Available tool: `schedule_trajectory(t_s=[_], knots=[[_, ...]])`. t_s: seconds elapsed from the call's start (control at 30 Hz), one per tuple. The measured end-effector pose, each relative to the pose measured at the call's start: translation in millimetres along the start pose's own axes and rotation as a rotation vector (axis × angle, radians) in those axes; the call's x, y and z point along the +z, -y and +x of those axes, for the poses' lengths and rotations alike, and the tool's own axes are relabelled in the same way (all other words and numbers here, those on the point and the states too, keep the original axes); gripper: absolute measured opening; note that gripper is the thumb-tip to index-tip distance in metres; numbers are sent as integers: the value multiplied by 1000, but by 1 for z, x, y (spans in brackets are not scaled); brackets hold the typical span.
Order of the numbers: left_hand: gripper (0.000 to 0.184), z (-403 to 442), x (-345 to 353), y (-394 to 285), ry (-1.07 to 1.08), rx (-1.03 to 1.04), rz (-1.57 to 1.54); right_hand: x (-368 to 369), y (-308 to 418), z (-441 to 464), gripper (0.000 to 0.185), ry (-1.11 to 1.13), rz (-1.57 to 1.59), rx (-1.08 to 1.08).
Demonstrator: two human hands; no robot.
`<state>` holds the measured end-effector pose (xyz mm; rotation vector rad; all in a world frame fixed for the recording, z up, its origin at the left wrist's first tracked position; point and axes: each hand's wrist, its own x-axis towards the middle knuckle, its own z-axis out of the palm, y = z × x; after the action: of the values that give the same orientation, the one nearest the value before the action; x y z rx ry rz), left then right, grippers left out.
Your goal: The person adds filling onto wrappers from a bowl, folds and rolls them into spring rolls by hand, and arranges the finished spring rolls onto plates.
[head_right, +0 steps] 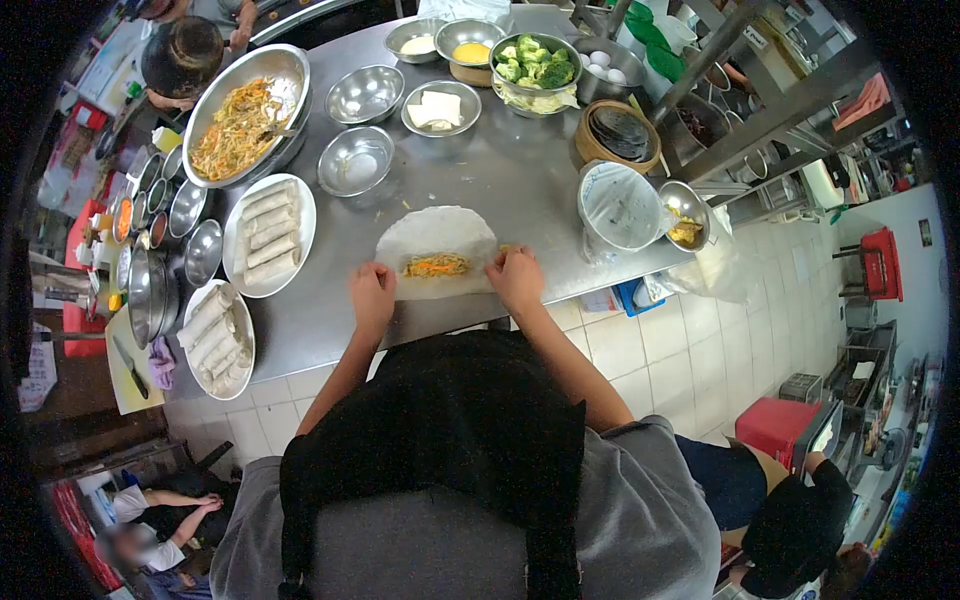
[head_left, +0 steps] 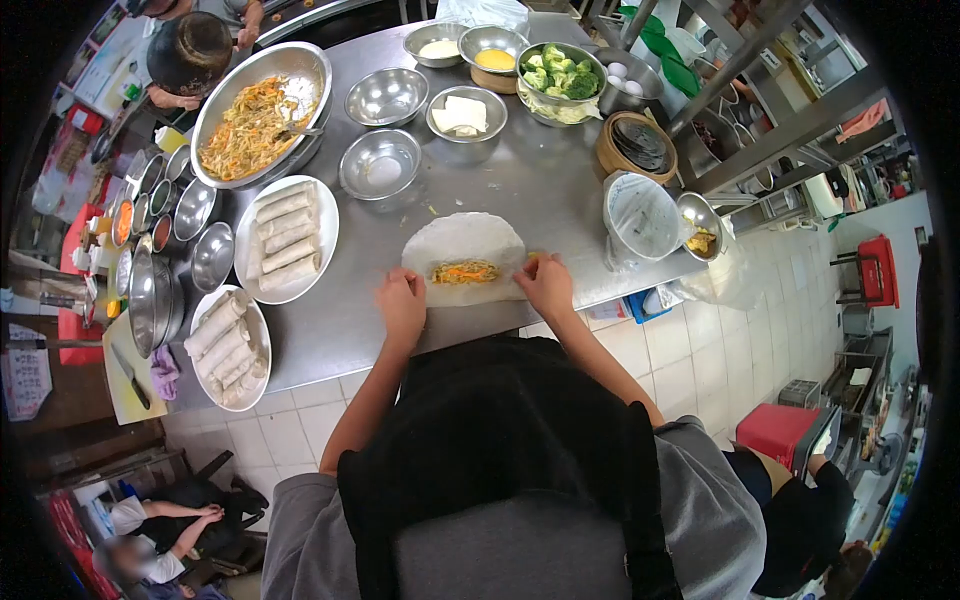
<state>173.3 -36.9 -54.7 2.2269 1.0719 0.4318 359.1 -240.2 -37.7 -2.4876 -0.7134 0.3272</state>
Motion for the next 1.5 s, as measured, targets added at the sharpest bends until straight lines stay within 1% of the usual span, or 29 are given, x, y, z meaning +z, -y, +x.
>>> schedule_trajectory(t_s=[0.03,0.1,0.13,0.2,0.23,0.3,0.33,0.43,0.5,0.63,0.73,0.8,0.83,0.9,0.93,1.0,1.03,1.1,1.2,1.23,1.33,1.4,1.5], knots=[[27,1,-1,-2,38,-34,-82,1,-1,1,32,19,29,-14],[31,-5,-8,-19,-25,-54,-188,2,-1,2,35,56,87,-43],[34,-8,-11,-28,-57,-64,-241,7,-3,2,36,0,117,-53],[37,-11,-11,-32,-95,4,-281,16,-2,0,37,-114,174,-70],[39,-12,-10,-33,-114,38,-301,16,-1,-1,38,-118,214,-43],[42,-15,-7,-35,-92,69,-323,14,5,-4,40,-121,293,9],[44,-16,-6,-35,-81,82,-333,9,9,-5,40,-92,282,30],[46,-17,-1,-33,-126,294,-232,1,14,-5,40,-26,222,73],[45,-19,0,-36,-67,247,-316,-1,14,-5,40,-7,151,72],[43,-24,-9,-48,51,130,-439,-1,15,-8,39,-30,176,88],[35,-19,-7,-32,133,182,-529,-5,17,-10,36,-22,210,111],[32,-6,-8,-20,61,471,-265,-11,22,-11,33,-2,226,128],[31,1,-10,-16,24,612,-128,-16,25,-12,32,45,174,142],[33,10,-15,-11,147,621,-151,-24,30,-12,31,137,69,167],[35,13,-17,-11,209,624,-163,-23,29,-12,30,115,73,146],[36,16,-19,-14,267,565,-217,-19,25,-12,29,68,81,104],[37,17,-20,-16,296,536,-245,-12,20,-11,27,26,146,74],[40,18,-22,-18,321,522,-262,-7,19,-8,25,-58,274,14],[42,18,-22,-20,344,513,-247,-13,43,-11,21,-20,391,-49],[42,18,-22,-19,349,513,-235,-9,50,-12,19,3,383,-78],[44,22,-18,-18,309,609,-169,-1,62,-14,17,57,376,-156],[43,21,-19,-19,305,613,-156,3,65,-17,16,82,388,-195],[42,18,-24,-25,323,603,-172,21,53,-14,16,5,475,-236]])
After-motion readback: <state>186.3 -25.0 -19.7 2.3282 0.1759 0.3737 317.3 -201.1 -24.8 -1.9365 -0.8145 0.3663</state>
